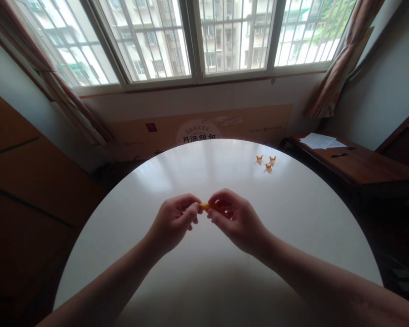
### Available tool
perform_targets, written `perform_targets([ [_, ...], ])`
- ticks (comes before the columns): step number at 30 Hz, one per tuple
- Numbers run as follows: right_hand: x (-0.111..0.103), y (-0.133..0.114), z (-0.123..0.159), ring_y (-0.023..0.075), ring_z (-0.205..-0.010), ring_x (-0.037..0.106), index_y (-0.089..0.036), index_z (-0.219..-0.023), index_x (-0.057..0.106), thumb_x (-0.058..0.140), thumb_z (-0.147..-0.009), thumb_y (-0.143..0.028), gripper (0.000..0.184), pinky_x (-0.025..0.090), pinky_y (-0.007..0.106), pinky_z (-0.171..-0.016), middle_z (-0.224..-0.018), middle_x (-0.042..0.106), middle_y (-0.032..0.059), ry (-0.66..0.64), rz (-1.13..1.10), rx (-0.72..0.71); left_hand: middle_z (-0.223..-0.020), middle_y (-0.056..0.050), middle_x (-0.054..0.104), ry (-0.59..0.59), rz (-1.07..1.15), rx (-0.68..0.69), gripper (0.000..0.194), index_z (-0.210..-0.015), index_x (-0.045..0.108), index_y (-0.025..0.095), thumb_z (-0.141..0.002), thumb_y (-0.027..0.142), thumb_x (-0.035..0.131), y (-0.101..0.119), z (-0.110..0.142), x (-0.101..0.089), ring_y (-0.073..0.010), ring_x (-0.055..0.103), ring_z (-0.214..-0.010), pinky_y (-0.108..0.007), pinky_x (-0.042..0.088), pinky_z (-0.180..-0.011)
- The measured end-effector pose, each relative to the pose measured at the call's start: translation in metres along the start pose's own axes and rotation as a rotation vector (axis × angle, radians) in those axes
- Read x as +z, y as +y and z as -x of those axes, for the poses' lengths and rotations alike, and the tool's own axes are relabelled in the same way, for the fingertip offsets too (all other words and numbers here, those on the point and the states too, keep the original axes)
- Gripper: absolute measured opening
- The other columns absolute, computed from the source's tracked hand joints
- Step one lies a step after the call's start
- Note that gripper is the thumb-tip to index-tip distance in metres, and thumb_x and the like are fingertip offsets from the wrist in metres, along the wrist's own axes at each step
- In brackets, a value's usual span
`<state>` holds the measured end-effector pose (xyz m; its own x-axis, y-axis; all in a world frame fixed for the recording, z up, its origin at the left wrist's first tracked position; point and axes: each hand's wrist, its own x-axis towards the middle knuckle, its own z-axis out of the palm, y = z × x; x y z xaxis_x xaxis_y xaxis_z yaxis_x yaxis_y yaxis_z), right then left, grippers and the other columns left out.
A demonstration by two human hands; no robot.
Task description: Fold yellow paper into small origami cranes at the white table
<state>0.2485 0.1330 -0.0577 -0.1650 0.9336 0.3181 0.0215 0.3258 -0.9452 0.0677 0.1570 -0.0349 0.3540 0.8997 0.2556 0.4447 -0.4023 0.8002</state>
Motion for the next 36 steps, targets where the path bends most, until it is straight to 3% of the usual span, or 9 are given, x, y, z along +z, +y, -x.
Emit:
perform_targets([
  [7,0.001,0.001,0.001,0.0167,-0.074,0.068,-0.02,-0.093,0.059,0.067,-0.086,-0.023,0.011,0.052,0.024,-0.058,-0.083,0.07,0.0038,-0.014,0.009,-0.002,-0.062,-0.001,0.063,-0.037,-0.014,-0.002,0.03,-0.074,0.066,0.015,-0.092,0.032,0.049,0.0,0.001,0.001,-0.0118,0.057,-0.056,-0.02,0.043,-0.051],
  [10,0.0,0.004,0.001,0.0162,-0.073,0.067,-0.019,-0.094,0.059,0.068,-0.086,-0.024,0.013,0.053,0.024,-0.057,-0.082,0.069,0.0033,-0.015,-0.018,0.017,-0.063,-0.001,0.063,-0.033,-0.007,-0.013,0.028,-0.075,0.066,0.015,-0.092,0.028,0.048,-0.002,0.001,0.003,-0.0113,0.057,-0.056,-0.02,0.043,-0.051],
  [19,-0.005,0.01,-0.004,0.0199,-0.075,0.07,-0.018,-0.107,0.059,0.075,-0.083,-0.037,0.034,0.054,0.024,-0.05,-0.088,0.073,0.0071,-0.051,-0.218,0.192,-0.066,-0.001,0.062,-0.051,0.056,0.002,0.028,-0.082,0.064,0.015,-0.096,0.031,0.045,-0.004,0.0,-0.001,-0.0109,0.058,-0.053,-0.02,0.046,-0.049],
  [25,-0.003,0.01,-0.006,0.0207,-0.079,0.071,-0.016,-0.101,0.066,0.074,-0.083,-0.045,0.035,0.053,0.022,-0.05,-0.086,0.073,0.0088,-0.042,-0.272,0.297,-0.066,-0.002,0.063,0.018,-0.079,0.082,0.027,-0.079,0.064,0.015,-0.095,0.028,0.046,-0.003,-0.001,-0.002,-0.0118,0.058,-0.056,-0.021,0.046,-0.052],
  [32,-0.003,0.009,-0.006,0.0186,-0.074,0.07,-0.015,-0.091,0.071,0.072,-0.083,-0.046,0.032,0.051,0.021,-0.05,-0.083,0.072,0.0078,-0.031,-0.199,0.258,-0.076,-0.004,0.069,0.027,-0.128,0.136,0.024,-0.085,0.068,0.016,-0.093,0.034,0.054,0.002,0.0,-0.003,-0.0136,0.062,-0.064,-0.021,0.046,-0.054],
  [36,-0.003,0.008,-0.007,0.0192,-0.074,0.071,-0.015,-0.088,0.07,0.073,-0.083,-0.046,0.032,0.051,0.021,-0.049,-0.082,0.073,0.0083,-0.043,-0.195,0.23,-0.075,-0.004,0.07,0.004,-0.066,0.085,0.024,-0.084,0.069,0.015,-0.091,0.035,0.057,0.0,-0.001,0.0,-0.0135,0.063,-0.064,-0.021,0.048,-0.054],
])
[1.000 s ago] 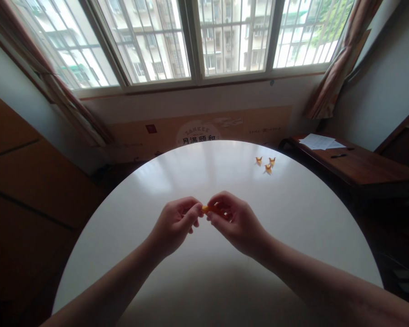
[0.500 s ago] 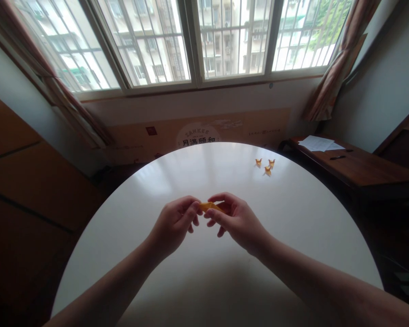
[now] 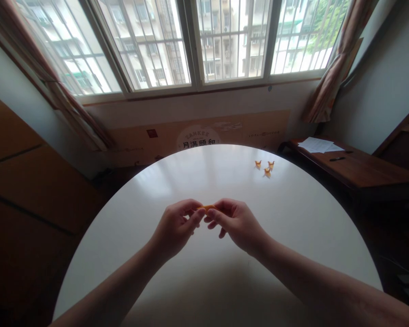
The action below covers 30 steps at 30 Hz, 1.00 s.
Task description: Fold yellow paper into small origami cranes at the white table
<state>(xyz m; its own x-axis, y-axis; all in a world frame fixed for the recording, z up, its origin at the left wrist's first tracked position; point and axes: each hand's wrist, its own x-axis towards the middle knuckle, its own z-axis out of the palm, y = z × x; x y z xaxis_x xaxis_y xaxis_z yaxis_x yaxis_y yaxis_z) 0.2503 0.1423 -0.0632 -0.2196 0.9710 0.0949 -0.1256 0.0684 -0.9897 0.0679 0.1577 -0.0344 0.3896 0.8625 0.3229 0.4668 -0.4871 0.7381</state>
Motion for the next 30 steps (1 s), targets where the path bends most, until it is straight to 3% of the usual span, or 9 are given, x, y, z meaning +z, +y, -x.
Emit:
perform_targets([
  [11,-0.001,-0.005,0.003,0.0183,-0.071,0.069,-0.014,-0.083,0.065,0.066,-0.088,-0.048,0.034,0.049,0.023,-0.051,-0.077,0.073,0.008,-0.085,0.078,0.035,-0.059,-0.001,0.061,-0.009,0.334,-0.215,0.033,-0.074,0.064,0.012,-0.088,0.041,0.057,0.002,-0.001,0.001,-0.0098,0.055,-0.048,-0.019,0.045,-0.042],
  [16,-0.001,-0.006,0.003,0.0162,-0.065,0.066,-0.015,-0.081,0.063,0.065,-0.088,-0.049,0.035,0.046,0.022,-0.049,-0.071,0.07,0.0056,-0.14,0.105,0.07,-0.055,0.0,0.057,0.018,0.357,-0.24,0.034,-0.07,0.063,0.012,-0.086,0.041,0.058,0.001,-0.003,0.0,-0.009,0.053,-0.047,-0.018,0.044,-0.041],
  [23,0.0,-0.009,0.004,0.015,-0.06,0.065,-0.015,-0.077,0.061,0.067,-0.085,-0.048,0.035,0.045,0.021,-0.047,-0.066,0.069,0.0047,-0.116,0.032,0.116,-0.062,0.0,0.058,0.268,0.449,-0.229,0.031,-0.068,0.06,0.013,-0.087,0.037,0.056,-0.002,-0.011,-0.012,-0.0069,0.05,-0.047,-0.016,0.043,-0.04],
  [25,0.001,-0.009,0.004,0.0152,-0.06,0.066,-0.015,-0.077,0.061,0.067,-0.085,-0.049,0.036,0.045,0.021,-0.047,-0.066,0.069,0.005,-0.1,0.011,0.131,-0.066,-0.001,0.06,0.237,0.462,-0.235,0.03,-0.071,0.063,0.012,-0.087,0.037,0.056,-0.002,-0.011,-0.012,-0.0075,0.051,-0.049,-0.016,0.043,-0.039],
  [30,0.001,-0.01,0.004,0.0162,-0.062,0.067,-0.015,-0.078,0.062,0.067,-0.085,-0.049,0.036,0.045,0.021,-0.047,-0.067,0.07,0.0053,-0.082,0.006,0.108,-0.068,-0.004,0.064,-0.011,0.46,-0.284,0.031,-0.088,0.07,0.01,-0.08,0.04,0.068,0.001,-0.005,-0.004,-0.0116,0.057,-0.057,-0.018,0.047,-0.042],
])
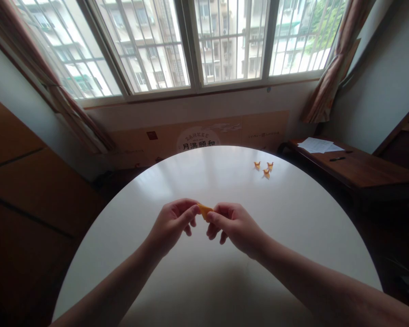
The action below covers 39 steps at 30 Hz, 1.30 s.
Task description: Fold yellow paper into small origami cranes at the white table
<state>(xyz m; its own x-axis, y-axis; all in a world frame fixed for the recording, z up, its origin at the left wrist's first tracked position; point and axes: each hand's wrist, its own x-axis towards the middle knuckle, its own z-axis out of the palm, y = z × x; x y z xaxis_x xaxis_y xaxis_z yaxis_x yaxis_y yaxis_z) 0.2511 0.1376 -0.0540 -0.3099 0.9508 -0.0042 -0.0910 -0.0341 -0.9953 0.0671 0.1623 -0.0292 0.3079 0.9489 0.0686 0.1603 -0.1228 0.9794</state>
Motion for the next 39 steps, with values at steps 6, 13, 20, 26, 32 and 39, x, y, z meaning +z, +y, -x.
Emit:
perform_targets([
  [6,0.0,0.003,0.0,0.0162,-0.062,0.067,-0.015,-0.08,0.063,0.065,-0.087,-0.05,0.036,0.045,0.022,-0.048,-0.07,0.07,0.0057,-0.008,0.054,-0.036,-0.067,-0.004,0.066,-0.009,0.088,-0.053,0.027,-0.084,0.071,0.012,-0.075,0.036,0.073,-0.002,0.0,0.005,-0.011,0.055,-0.055,-0.017,0.044,-0.04],
  [13,0.0,0.006,-0.001,0.0155,-0.063,0.065,-0.015,-0.083,0.063,0.063,-0.088,-0.049,0.034,0.045,0.022,-0.049,-0.069,0.069,0.0045,-0.04,0.105,-0.05,-0.059,-0.001,0.062,0.027,0.08,-0.027,0.029,-0.079,0.07,0.011,-0.078,0.039,0.069,0.0,-0.001,0.002,-0.0095,0.054,-0.05,-0.018,0.045,-0.04],
  [20,0.0,0.006,0.001,0.0144,-0.061,0.061,-0.016,-0.08,0.062,0.063,-0.089,-0.048,0.033,0.044,0.023,-0.05,-0.069,0.068,0.0042,-0.068,0.166,-0.05,-0.054,0.0,0.059,0.035,-0.082,0.0,0.032,-0.076,0.066,0.012,-0.084,0.042,0.062,-0.003,-0.003,0.0,-0.0095,0.053,-0.045,-0.018,0.044,-0.041],
  [26,0.002,0.004,0.002,0.0137,-0.061,0.058,-0.016,-0.081,0.062,0.061,-0.089,-0.045,0.03,0.043,0.022,-0.051,-0.07,0.068,0.0041,-0.12,0.23,-0.006,-0.059,-0.001,0.063,0.022,-0.307,0.085,0.034,-0.076,0.064,0.015,-0.09,0.045,0.054,-0.012,-0.003,-0.001,-0.0126,0.058,-0.05,-0.021,0.046,-0.045],
  [32,0.004,0.002,0.003,0.0141,-0.064,0.059,-0.015,-0.085,0.065,0.058,-0.091,-0.042,0.028,0.042,0.021,-0.053,-0.071,0.067,0.0043,-0.194,0.267,0.034,-0.06,-0.002,0.062,-0.024,-0.434,0.164,0.034,-0.072,0.063,0.016,-0.093,0.039,0.049,-0.01,-0.002,-0.001,-0.0116,0.056,-0.05,-0.02,0.045,-0.046],
  [39,0.001,0.006,-0.001,0.015,-0.064,0.063,-0.015,-0.082,0.063,0.061,-0.088,-0.04,0.025,0.044,0.021,-0.05,-0.07,0.066,0.0038,-0.156,0.1,0.059,-0.072,-0.005,0.062,0.014,-0.068,0.011,0.039,-0.078,0.063,0.013,-0.092,0.044,0.045,-0.007,-0.005,0.0,-0.0114,0.055,-0.054,-0.019,0.044,-0.039],
])
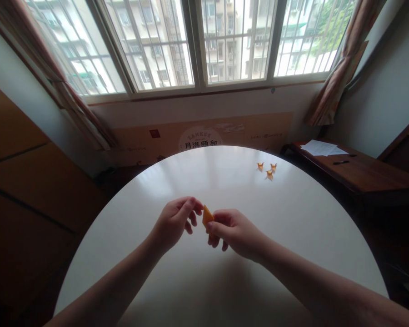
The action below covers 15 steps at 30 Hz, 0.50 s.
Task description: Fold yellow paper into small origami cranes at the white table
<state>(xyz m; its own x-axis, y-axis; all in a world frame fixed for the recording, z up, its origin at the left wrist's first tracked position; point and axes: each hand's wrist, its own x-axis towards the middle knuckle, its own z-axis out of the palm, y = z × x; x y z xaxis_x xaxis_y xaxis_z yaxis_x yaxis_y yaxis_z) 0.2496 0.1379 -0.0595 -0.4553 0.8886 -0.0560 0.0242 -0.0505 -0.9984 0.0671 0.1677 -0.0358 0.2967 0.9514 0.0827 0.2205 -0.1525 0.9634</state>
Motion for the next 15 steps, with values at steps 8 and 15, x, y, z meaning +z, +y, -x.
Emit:
perform_targets([
  [8,0.0002,-0.0015,0.0,0.0156,-0.064,0.064,-0.012,-0.085,0.065,0.065,-0.085,-0.044,0.032,0.044,0.021,-0.049,-0.07,0.065,0.0048,0.004,-0.077,0.001,-0.066,-0.004,0.065,-0.089,-0.086,-0.005,0.028,-0.087,0.07,0.011,-0.086,0.038,0.06,0.0045,0.0075,-0.0005,-0.0119,0.057,-0.057,-0.018,0.046,-0.044],
  [15,0.0001,-0.0004,-0.0019,0.0157,-0.064,0.064,-0.013,-0.084,0.066,0.064,-0.086,-0.044,0.031,0.045,0.021,-0.05,-0.069,0.066,0.005,-0.027,-0.037,-0.009,-0.066,-0.004,0.066,-0.083,0.001,-0.043,0.024,-0.082,0.068,0.011,-0.082,0.034,0.061,-0.0004,0.0004,0.0008,-0.0118,0.057,-0.056,-0.017,0.045,-0.04],
])
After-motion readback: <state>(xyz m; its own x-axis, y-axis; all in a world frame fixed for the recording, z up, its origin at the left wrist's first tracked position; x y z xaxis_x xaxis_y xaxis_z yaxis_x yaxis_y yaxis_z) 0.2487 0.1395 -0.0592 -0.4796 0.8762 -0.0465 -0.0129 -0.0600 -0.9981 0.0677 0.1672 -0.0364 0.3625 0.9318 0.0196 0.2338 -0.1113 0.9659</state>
